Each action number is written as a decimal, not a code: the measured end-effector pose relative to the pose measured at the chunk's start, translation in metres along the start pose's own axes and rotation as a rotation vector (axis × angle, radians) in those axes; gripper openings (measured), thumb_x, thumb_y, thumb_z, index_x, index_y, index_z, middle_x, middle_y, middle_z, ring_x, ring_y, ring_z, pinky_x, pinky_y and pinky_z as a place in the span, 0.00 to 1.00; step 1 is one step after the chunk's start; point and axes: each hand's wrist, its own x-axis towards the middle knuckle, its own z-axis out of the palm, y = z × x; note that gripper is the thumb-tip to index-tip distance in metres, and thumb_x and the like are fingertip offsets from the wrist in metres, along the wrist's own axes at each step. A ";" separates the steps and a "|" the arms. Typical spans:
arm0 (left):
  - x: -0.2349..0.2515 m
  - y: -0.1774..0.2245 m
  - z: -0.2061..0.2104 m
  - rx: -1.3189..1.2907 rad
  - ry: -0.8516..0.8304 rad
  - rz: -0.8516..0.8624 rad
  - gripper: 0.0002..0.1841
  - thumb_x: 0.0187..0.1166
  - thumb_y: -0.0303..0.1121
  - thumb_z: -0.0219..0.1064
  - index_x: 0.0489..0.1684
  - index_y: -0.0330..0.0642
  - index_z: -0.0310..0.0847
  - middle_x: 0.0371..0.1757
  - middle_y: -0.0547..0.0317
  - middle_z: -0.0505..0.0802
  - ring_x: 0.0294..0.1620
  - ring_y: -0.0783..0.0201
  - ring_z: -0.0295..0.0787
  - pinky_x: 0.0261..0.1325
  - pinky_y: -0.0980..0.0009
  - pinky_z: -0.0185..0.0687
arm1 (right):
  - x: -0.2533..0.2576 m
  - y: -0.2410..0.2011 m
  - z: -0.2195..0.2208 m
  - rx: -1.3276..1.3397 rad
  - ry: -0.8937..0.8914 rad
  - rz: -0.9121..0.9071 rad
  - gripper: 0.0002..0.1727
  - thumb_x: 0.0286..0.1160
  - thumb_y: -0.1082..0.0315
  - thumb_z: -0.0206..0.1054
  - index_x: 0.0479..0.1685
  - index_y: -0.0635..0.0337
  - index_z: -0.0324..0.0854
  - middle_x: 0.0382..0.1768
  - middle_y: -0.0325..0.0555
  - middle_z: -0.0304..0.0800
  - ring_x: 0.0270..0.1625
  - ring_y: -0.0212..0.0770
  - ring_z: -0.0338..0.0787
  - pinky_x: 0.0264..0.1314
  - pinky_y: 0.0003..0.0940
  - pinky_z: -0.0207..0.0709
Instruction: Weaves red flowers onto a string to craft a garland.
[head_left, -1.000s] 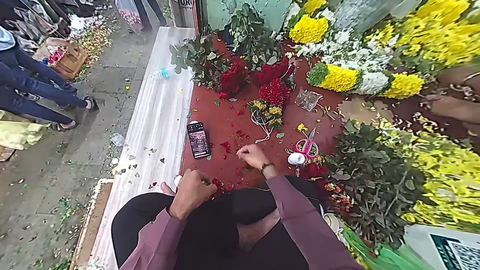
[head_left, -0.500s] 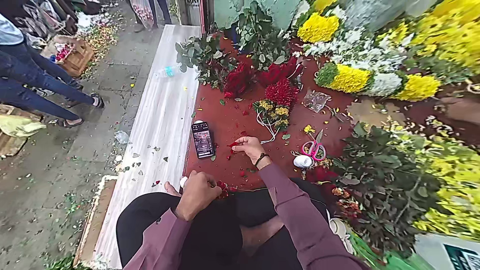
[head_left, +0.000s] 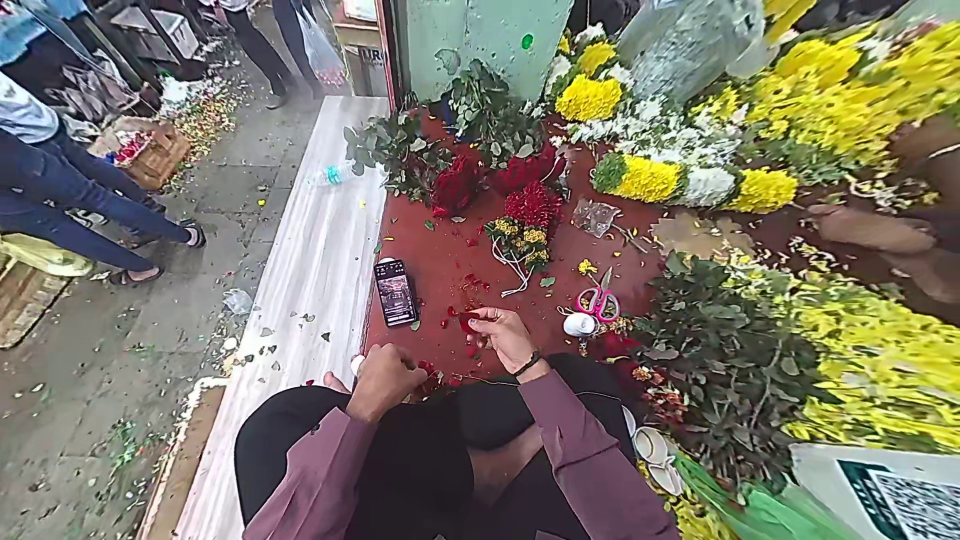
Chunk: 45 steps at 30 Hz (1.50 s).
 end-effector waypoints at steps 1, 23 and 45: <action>0.000 0.000 0.001 0.004 -0.004 -0.004 0.15 0.61 0.54 0.75 0.32 0.54 0.94 0.34 0.57 0.94 0.43 0.50 0.90 0.47 0.38 0.82 | 0.001 0.000 0.001 -0.008 0.012 -0.027 0.12 0.77 0.72 0.71 0.55 0.68 0.89 0.38 0.55 0.94 0.30 0.42 0.91 0.29 0.32 0.85; -0.001 -0.002 0.002 0.026 -0.004 -0.026 0.15 0.60 0.54 0.75 0.30 0.55 0.94 0.32 0.59 0.93 0.41 0.52 0.90 0.44 0.40 0.83 | -0.003 0.006 0.016 -0.359 0.001 -0.403 0.08 0.72 0.65 0.76 0.44 0.57 0.95 0.46 0.41 0.97 0.45 0.34 0.94 0.51 0.33 0.90; 0.000 0.001 0.005 -0.430 -0.093 0.154 0.11 0.69 0.39 0.77 0.46 0.50 0.97 0.30 0.66 0.95 0.28 0.71 0.87 0.37 0.64 0.86 | -0.056 0.015 0.053 -0.076 -0.067 -0.052 0.34 0.56 0.73 0.86 0.64 0.67 0.73 0.32 0.52 0.95 0.20 0.43 0.89 0.18 0.33 0.84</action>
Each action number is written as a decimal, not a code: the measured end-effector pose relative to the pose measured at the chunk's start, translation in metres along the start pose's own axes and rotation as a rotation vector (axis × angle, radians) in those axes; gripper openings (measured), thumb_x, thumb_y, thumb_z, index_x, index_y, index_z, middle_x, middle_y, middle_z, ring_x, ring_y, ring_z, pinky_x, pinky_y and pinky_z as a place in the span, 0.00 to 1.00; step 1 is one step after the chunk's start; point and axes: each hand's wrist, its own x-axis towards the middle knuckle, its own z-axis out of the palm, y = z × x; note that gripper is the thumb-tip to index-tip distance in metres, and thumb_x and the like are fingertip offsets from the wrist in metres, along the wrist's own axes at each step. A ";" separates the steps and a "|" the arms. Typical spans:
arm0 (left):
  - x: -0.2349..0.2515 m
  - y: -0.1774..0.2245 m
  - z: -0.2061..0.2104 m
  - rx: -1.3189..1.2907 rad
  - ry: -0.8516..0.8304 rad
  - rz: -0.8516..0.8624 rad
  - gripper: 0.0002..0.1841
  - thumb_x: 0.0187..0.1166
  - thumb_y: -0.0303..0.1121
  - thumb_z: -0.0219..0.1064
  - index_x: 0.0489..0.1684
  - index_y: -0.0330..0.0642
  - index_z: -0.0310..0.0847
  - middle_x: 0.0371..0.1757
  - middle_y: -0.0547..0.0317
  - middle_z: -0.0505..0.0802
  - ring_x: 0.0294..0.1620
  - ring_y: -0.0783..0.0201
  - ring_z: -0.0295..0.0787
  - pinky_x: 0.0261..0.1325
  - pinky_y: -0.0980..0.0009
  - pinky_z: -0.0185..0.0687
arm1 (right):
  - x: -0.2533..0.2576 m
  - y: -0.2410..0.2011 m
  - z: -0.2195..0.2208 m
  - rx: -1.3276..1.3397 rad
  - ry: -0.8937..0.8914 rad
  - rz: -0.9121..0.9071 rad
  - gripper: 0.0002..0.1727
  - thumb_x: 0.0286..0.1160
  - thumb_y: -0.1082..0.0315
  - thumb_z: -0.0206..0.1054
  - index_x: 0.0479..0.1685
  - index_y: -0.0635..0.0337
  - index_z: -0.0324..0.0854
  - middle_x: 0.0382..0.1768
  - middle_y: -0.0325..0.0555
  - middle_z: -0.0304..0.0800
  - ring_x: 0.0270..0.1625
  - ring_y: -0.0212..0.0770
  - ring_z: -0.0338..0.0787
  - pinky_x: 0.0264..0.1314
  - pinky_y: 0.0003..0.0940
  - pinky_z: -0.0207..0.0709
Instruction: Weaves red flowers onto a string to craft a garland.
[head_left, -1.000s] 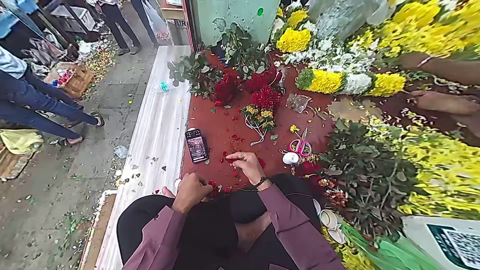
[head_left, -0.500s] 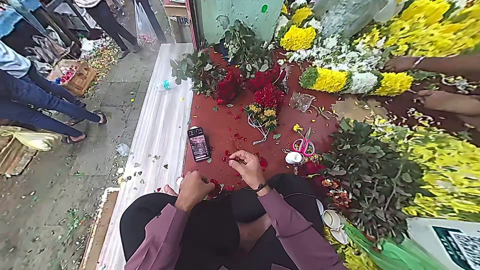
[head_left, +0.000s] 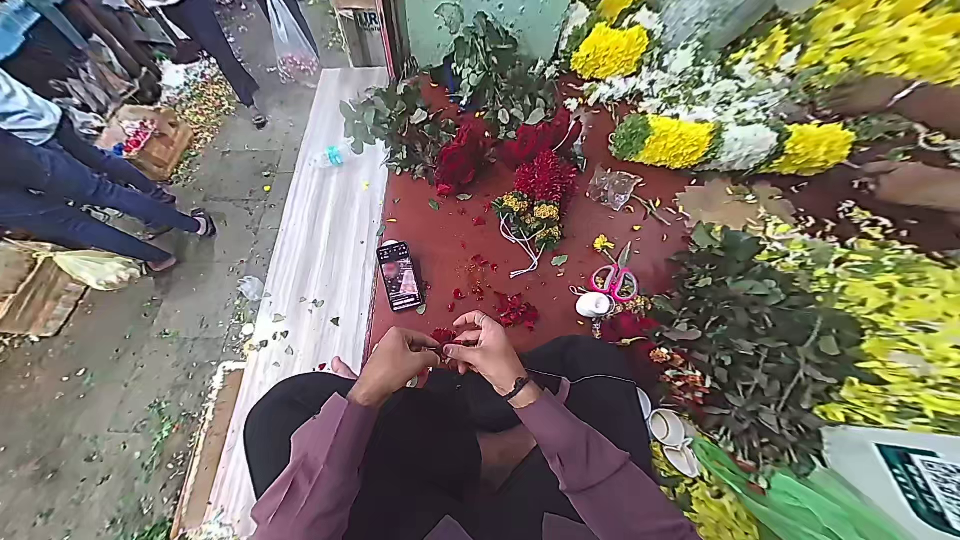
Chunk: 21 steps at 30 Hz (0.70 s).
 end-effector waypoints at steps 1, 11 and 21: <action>0.000 0.000 -0.001 0.002 -0.007 0.006 0.12 0.68 0.41 0.80 0.45 0.50 0.97 0.28 0.66 0.93 0.25 0.71 0.85 0.34 0.65 0.84 | 0.001 0.000 0.000 -0.017 0.005 0.005 0.35 0.55 0.72 0.86 0.64 0.67 0.74 0.31 0.51 0.94 0.19 0.42 0.89 0.18 0.33 0.84; 0.000 0.001 0.000 0.021 -0.095 0.072 0.11 0.70 0.46 0.81 0.41 0.51 0.97 0.23 0.69 0.89 0.18 0.74 0.76 0.27 0.71 0.76 | 0.005 -0.010 -0.022 -0.067 -0.201 0.231 0.45 0.52 0.69 0.88 0.77 0.59 0.71 0.27 0.47 0.89 0.14 0.35 0.80 0.15 0.27 0.75; 0.004 -0.003 0.001 -0.029 -0.115 0.129 0.07 0.75 0.40 0.76 0.35 0.47 0.94 0.28 0.67 0.92 0.25 0.73 0.83 0.33 0.70 0.80 | 0.010 -0.012 -0.040 -0.164 -0.361 0.296 0.49 0.53 0.60 0.89 0.82 0.52 0.67 0.24 0.43 0.87 0.15 0.32 0.80 0.16 0.25 0.72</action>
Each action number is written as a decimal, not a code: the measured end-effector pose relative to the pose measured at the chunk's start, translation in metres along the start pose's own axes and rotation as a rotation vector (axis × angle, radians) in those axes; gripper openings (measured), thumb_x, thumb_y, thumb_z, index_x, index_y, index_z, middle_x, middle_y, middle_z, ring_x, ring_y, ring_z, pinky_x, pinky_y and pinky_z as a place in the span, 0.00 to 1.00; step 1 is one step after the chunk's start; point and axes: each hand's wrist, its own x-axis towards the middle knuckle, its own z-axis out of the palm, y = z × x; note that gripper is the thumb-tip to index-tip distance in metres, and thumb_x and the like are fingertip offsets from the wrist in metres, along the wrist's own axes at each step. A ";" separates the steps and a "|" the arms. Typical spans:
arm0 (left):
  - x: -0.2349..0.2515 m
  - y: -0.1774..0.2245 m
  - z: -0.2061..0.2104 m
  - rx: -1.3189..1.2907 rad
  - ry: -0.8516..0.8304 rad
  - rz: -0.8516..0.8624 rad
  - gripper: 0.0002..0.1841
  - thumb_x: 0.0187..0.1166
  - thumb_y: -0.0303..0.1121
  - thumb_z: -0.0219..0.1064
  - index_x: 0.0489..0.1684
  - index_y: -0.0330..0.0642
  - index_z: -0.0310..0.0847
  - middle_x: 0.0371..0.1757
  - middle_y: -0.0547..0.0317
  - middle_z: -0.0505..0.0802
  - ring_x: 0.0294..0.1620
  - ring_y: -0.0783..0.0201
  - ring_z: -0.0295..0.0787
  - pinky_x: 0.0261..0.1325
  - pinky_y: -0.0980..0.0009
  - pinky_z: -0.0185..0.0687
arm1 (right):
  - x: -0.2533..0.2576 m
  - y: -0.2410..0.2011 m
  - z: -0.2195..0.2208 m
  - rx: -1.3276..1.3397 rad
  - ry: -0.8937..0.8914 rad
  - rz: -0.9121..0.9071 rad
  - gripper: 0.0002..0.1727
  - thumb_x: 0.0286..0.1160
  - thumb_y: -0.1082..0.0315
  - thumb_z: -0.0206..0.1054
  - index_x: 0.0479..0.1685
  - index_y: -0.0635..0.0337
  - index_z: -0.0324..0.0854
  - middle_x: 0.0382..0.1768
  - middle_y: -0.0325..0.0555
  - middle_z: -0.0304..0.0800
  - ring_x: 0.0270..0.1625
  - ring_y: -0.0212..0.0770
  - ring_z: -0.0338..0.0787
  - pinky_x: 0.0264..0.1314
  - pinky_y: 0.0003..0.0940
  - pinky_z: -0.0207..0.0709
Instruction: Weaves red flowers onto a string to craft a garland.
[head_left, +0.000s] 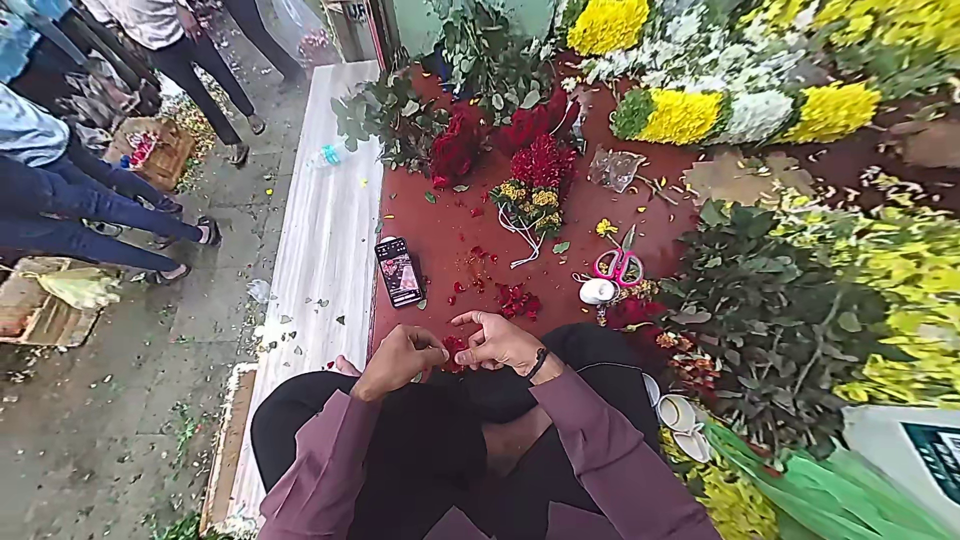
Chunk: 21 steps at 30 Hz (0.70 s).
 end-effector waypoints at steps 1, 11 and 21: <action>0.000 0.001 0.000 0.002 0.037 -0.014 0.08 0.74 0.40 0.75 0.32 0.47 0.93 0.26 0.68 0.91 0.25 0.73 0.83 0.33 0.69 0.80 | -0.002 0.000 -0.004 -0.014 0.028 -0.050 0.48 0.54 0.58 0.88 0.81 0.54 0.69 0.22 0.40 0.85 0.16 0.31 0.78 0.17 0.24 0.71; -0.003 0.003 -0.012 0.042 0.303 -0.183 0.10 0.69 0.40 0.74 0.21 0.48 0.89 0.20 0.67 0.88 0.23 0.70 0.83 0.31 0.64 0.79 | 0.011 0.015 0.001 -0.272 0.155 -0.328 0.19 0.69 0.58 0.79 0.55 0.58 0.91 0.42 0.40 0.96 0.40 0.31 0.93 0.47 0.32 0.89; -0.018 0.024 0.003 0.535 0.048 -0.073 0.13 0.65 0.48 0.75 0.33 0.49 0.94 0.43 0.52 0.94 0.57 0.46 0.87 0.57 0.39 0.84 | 0.004 0.004 0.006 -0.189 0.010 -0.643 0.07 0.74 0.66 0.74 0.36 0.61 0.93 0.36 0.40 0.93 0.41 0.31 0.90 0.48 0.30 0.86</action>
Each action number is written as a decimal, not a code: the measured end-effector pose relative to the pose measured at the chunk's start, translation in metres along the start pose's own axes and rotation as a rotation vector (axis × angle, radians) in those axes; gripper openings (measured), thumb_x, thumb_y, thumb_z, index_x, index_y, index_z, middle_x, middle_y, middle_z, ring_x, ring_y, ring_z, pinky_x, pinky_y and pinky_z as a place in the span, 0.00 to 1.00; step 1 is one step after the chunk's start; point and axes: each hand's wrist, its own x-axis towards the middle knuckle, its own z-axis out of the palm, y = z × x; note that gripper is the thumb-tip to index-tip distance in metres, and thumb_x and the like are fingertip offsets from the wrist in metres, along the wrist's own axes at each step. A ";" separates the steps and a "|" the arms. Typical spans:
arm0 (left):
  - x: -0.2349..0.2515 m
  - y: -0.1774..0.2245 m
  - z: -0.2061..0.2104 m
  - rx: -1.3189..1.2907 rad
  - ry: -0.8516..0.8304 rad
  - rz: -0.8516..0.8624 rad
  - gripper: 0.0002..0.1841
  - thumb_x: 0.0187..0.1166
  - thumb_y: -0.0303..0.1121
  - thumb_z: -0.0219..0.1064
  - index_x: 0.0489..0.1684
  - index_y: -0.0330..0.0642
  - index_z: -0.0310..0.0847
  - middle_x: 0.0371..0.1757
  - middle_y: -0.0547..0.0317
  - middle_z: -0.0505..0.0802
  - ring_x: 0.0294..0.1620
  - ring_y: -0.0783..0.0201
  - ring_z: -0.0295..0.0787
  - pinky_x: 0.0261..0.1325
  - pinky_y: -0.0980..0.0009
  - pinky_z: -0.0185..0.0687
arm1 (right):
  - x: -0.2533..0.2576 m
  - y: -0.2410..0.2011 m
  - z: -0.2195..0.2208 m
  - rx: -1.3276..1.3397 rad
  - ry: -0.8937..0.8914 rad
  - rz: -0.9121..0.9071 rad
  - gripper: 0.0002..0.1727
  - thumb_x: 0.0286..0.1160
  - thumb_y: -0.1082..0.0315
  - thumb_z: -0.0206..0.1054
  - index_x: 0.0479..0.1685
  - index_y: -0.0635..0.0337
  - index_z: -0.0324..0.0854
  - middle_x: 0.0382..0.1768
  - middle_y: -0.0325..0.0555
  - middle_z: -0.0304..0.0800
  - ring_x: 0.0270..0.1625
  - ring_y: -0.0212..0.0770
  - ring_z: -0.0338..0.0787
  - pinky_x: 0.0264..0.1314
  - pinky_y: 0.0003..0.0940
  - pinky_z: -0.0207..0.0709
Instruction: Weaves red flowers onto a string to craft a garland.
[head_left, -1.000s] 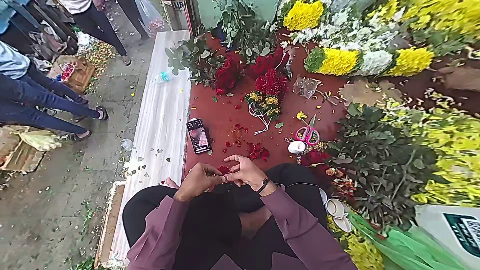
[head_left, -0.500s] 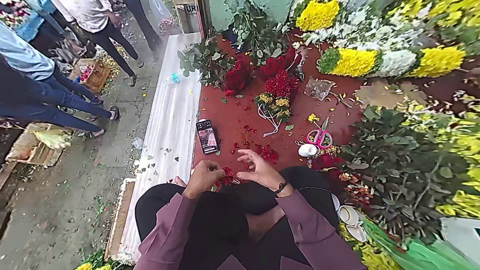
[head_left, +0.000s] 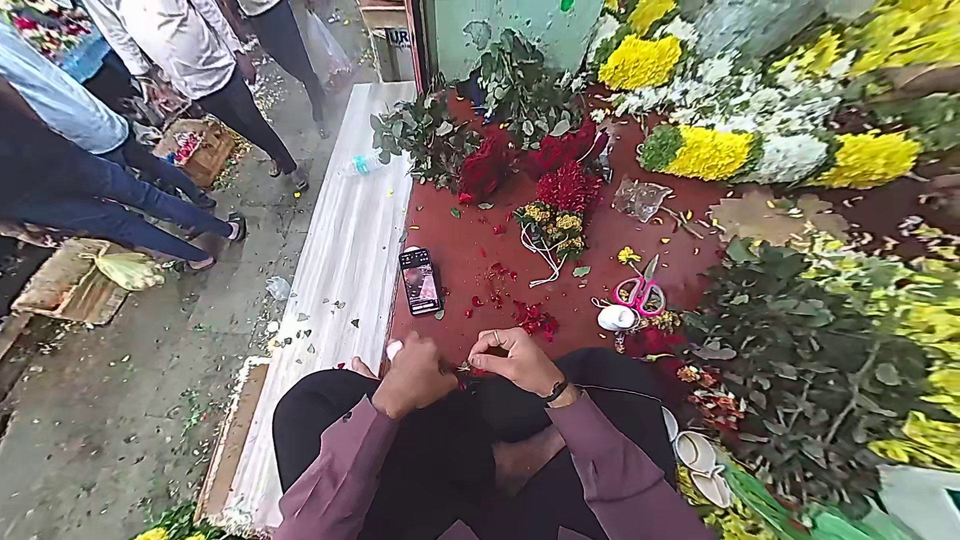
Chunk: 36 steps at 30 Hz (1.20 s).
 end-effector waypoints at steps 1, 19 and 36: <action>-0.003 0.003 -0.001 -0.090 -0.062 0.183 0.11 0.67 0.46 0.76 0.31 0.50 0.94 0.39 0.59 0.94 0.52 0.55 0.88 0.57 0.49 0.82 | 0.003 0.004 -0.004 0.028 -0.008 0.004 0.07 0.75 0.67 0.74 0.37 0.62 0.93 0.37 0.41 0.93 0.41 0.31 0.90 0.48 0.29 0.86; 0.004 -0.010 -0.001 -0.375 0.122 -0.020 0.09 0.71 0.45 0.76 0.33 0.53 0.94 0.32 0.67 0.92 0.30 0.69 0.83 0.39 0.62 0.81 | -0.007 -0.004 -0.026 0.096 0.185 0.092 0.07 0.73 0.67 0.74 0.37 0.62 0.94 0.28 0.38 0.92 0.23 0.25 0.79 0.25 0.23 0.71; 0.005 -0.025 -0.007 -0.546 0.100 -0.190 0.08 0.65 0.42 0.82 0.29 0.49 0.95 0.30 0.65 0.95 0.32 0.70 0.90 0.40 0.63 0.86 | -0.013 -0.015 -0.029 0.099 -0.134 0.033 0.07 0.74 0.68 0.75 0.38 0.65 0.93 0.33 0.40 0.96 0.35 0.27 0.90 0.42 0.26 0.84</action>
